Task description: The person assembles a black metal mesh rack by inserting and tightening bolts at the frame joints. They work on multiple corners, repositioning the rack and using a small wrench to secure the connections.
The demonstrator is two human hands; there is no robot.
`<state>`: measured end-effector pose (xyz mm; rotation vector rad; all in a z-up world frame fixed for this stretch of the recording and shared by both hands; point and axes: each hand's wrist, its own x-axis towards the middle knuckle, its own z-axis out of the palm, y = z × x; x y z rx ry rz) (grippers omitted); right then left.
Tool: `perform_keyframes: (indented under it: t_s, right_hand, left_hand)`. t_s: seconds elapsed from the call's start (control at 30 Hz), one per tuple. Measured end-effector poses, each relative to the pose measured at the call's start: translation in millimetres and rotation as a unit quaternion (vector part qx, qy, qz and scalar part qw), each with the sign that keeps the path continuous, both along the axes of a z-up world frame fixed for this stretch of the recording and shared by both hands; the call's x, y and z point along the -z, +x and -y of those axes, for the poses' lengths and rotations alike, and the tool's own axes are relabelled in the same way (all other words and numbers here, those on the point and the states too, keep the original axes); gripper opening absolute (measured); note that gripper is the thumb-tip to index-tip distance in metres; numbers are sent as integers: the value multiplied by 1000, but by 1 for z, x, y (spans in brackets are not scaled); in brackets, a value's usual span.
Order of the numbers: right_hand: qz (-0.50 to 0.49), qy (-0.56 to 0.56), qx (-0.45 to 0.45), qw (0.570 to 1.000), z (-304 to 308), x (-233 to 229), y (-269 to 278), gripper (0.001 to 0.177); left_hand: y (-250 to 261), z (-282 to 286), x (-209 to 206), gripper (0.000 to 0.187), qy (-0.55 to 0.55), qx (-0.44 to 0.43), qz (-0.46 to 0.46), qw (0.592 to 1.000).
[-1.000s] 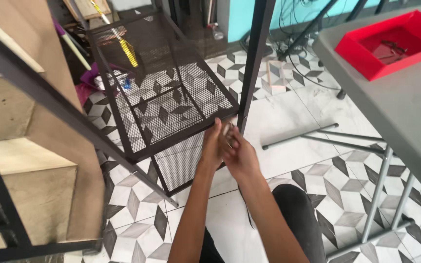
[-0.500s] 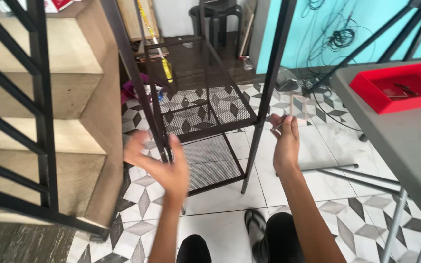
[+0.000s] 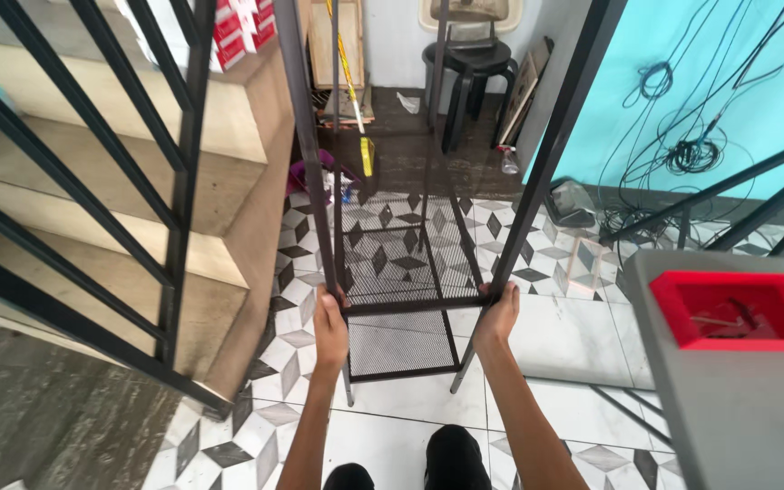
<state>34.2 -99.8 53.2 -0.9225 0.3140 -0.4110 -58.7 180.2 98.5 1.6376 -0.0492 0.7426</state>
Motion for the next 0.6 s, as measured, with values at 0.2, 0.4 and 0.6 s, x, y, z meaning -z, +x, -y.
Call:
perform_keyframes:
  t_s: [0.2, 0.4, 0.6]
  right_hand:
    - [-103, -98, -55, 988, 36, -76, -3, 34]
    - [-78, -88, -117, 986, 58, -227, -17, 44]
    - [-10, -258, -174, 950, 49, -342, -44, 43]
  left_hand:
    - [-26, 7, -156, 50, -31, -18, 6, 999]
    - [2, 36, -339, 40, 29, -35, -130, 990]
    - [-9, 26, -378, 32, 103, 10, -84, 991]
